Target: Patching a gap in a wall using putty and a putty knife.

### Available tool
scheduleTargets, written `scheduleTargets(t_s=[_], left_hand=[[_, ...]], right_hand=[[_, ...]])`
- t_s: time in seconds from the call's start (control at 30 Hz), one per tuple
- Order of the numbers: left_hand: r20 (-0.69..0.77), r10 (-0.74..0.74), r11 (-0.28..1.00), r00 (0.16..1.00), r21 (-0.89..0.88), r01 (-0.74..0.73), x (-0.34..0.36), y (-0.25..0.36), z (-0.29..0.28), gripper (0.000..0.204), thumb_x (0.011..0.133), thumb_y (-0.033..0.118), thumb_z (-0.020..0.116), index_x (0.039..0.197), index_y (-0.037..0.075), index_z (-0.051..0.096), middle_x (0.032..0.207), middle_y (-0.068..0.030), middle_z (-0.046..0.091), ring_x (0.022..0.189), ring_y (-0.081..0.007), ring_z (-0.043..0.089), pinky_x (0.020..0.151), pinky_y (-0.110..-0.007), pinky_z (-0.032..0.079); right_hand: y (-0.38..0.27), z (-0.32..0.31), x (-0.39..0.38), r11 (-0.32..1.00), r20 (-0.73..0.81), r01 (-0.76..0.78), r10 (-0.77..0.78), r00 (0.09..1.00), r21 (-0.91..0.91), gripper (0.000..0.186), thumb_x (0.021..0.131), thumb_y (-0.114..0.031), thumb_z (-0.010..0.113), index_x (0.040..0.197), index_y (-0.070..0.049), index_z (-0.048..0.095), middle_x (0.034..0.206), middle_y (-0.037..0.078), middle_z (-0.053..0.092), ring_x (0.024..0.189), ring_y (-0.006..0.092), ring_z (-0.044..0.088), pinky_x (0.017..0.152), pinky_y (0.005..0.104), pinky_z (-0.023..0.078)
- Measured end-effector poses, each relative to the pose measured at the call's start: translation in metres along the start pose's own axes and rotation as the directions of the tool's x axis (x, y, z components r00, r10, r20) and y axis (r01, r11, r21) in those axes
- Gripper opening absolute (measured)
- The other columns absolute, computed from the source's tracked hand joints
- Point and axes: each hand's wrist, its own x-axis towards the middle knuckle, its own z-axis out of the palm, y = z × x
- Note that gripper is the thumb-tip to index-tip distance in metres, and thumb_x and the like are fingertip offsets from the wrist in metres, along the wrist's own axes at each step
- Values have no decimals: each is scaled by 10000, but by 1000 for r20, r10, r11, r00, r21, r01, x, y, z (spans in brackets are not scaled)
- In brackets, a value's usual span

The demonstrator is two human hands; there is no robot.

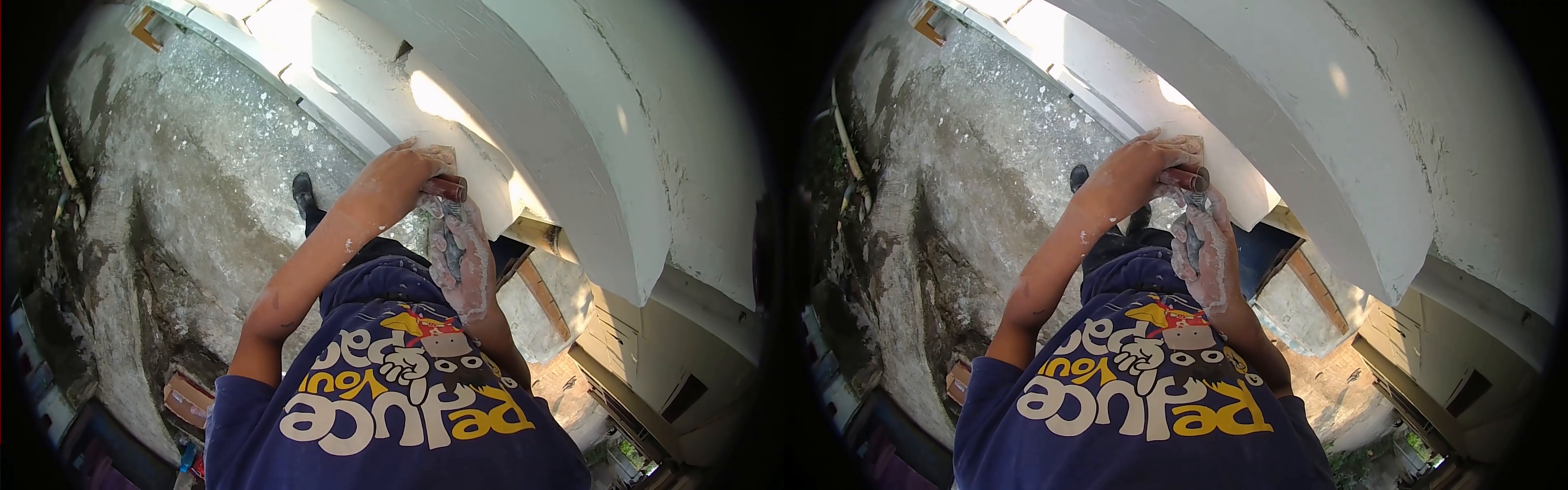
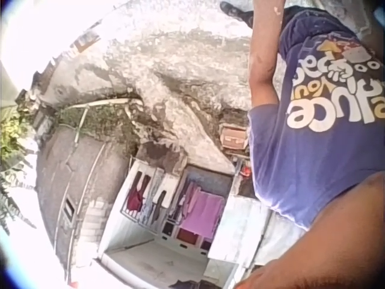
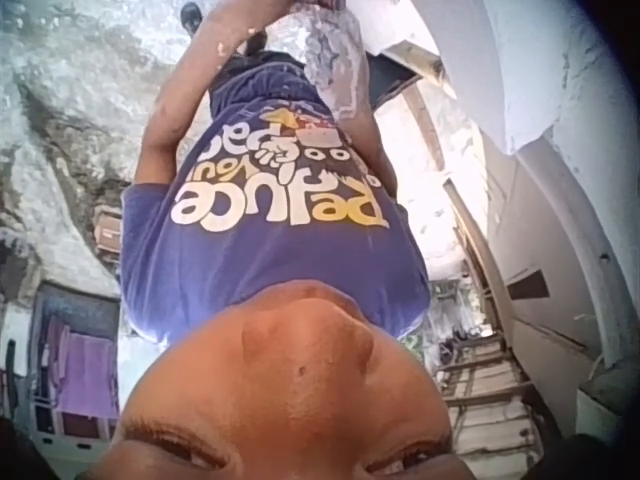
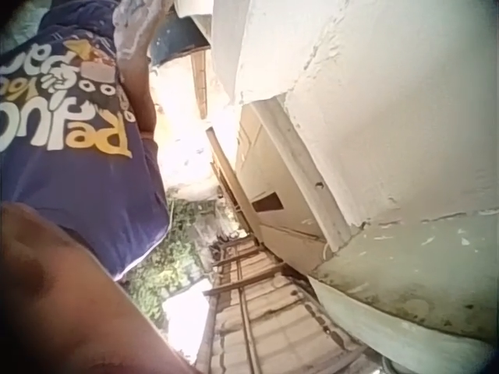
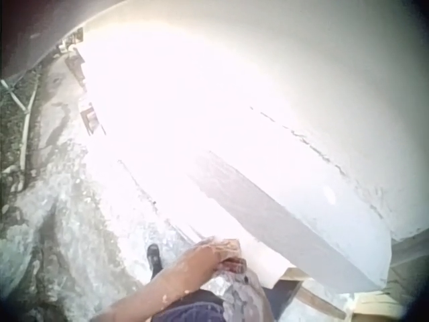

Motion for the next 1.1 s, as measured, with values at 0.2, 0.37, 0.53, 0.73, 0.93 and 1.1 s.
scheduleTargets(t_s=[0.2,0.37,0.53,0.73,0.93,1.1], left_hand=[[42,55,998,998,29,-57,-7,4,3,402,840,70,713,1240,73,677,1408,-117,608,1295,-337,564,1221,-462,337],[5,64,998,998,21,-64,-7,4,10,468,851,88,717,1314,77,648,1429,-110,597,1338,-319,539,1224,-461,331],[118,13,997,993,77,-23,3,-5,7,473,851,95,726,1318,101,653,1419,-99,611,1362,-287,527,1228,-470,322],[2,91,992,996,84,-91,10,-10,16,402,843,100,737,1243,121,697,1389,-89,633,1321,-284,558,1207,-471,348],[-42,108,992,993,68,-105,4,4,14,324,867,59,661,1187,87,701,1338,-134,652,1311,-292,563,1202,-464,346],[160,-74,986,984,163,47,21,6,2,311,886,31,601,1179,75,696,1386,-130,630,1332,-263,556,1211,-462,333]], right_hand=[[12,-14,4,995,42,88,-86,995,-46,497,1055,-117,494,1528,-206,372,878,40,585,511,45,479,362,185,377],[12,-16,10,990,30,131,-129,991,-52,516,1050,-103,502,1541,-167,356,879,28,591,522,34,494,359,183,375],[12,-16,8,996,114,84,-87,990,29,491,1053,-135,489,1529,-171,375,905,24,593,538,39,509,356,187,378],[14,-24,23,989,92,149,-149,985,2,486,1056,-136,482,1527,-170,369,849,26,582,506,43,477,344,187,343],[10,-11,8,995,-6,99,-99,995,20,480,1063,-148,479,1529,-206,376,777,14,571,479,45,461,348,185,342],[10,-17,28,995,34,94,-95,995,29,490,1067,-142,476,1538,-211,365,757,12,567,449,57,447,347,195,347]])
